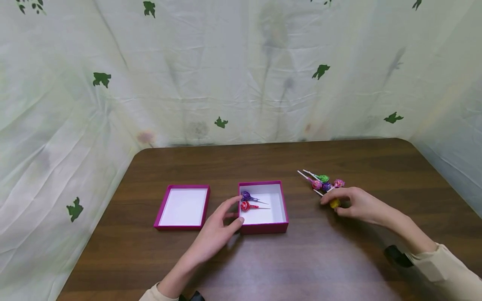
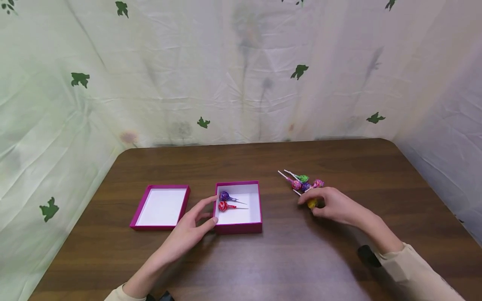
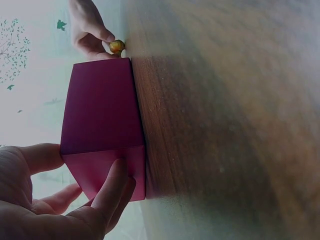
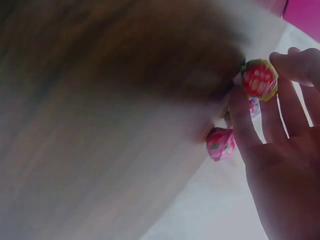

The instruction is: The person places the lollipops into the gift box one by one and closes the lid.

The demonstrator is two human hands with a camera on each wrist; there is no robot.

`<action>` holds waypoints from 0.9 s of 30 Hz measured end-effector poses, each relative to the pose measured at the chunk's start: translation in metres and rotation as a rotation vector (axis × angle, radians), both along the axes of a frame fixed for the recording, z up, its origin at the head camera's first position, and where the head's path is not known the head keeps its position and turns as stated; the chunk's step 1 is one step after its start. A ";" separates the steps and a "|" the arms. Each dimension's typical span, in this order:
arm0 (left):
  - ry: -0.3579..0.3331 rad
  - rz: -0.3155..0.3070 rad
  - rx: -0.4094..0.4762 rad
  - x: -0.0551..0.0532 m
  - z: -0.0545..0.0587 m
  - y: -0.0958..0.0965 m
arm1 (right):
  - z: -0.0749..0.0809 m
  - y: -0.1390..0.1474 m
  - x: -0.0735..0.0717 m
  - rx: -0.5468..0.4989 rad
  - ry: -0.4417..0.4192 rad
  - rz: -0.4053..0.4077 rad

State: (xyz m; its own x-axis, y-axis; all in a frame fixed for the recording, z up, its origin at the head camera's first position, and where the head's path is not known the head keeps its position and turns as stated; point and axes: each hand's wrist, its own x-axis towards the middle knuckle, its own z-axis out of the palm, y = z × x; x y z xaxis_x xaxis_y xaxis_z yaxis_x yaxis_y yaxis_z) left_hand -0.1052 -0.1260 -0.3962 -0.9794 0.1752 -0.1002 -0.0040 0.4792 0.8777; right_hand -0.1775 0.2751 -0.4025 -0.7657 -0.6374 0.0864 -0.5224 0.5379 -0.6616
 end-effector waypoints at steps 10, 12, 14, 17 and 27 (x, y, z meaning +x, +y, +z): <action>-0.001 -0.002 0.011 0.000 -0.001 -0.001 | -0.005 -0.010 0.000 0.024 0.115 0.086; 0.001 -0.005 0.014 0.000 -0.001 -0.001 | -0.006 -0.011 -0.001 0.025 0.122 0.080; 0.000 -0.008 0.016 0.000 -0.001 -0.001 | -0.008 -0.011 -0.002 0.027 0.121 0.065; -0.002 -0.011 0.018 0.000 -0.001 -0.001 | -0.008 -0.013 -0.002 0.049 0.108 0.012; -0.012 -0.010 0.012 0.000 -0.001 -0.001 | -0.004 -0.016 -0.003 0.130 0.090 -0.135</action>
State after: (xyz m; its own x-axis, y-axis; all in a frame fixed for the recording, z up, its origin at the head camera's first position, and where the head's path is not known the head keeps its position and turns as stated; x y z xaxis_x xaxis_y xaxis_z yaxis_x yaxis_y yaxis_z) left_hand -0.1049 -0.1269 -0.3971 -0.9763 0.1865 -0.1095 -0.0096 0.4687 0.8833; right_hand -0.1807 0.2592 -0.4066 -0.8376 -0.5401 0.0819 -0.4940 0.6849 -0.5356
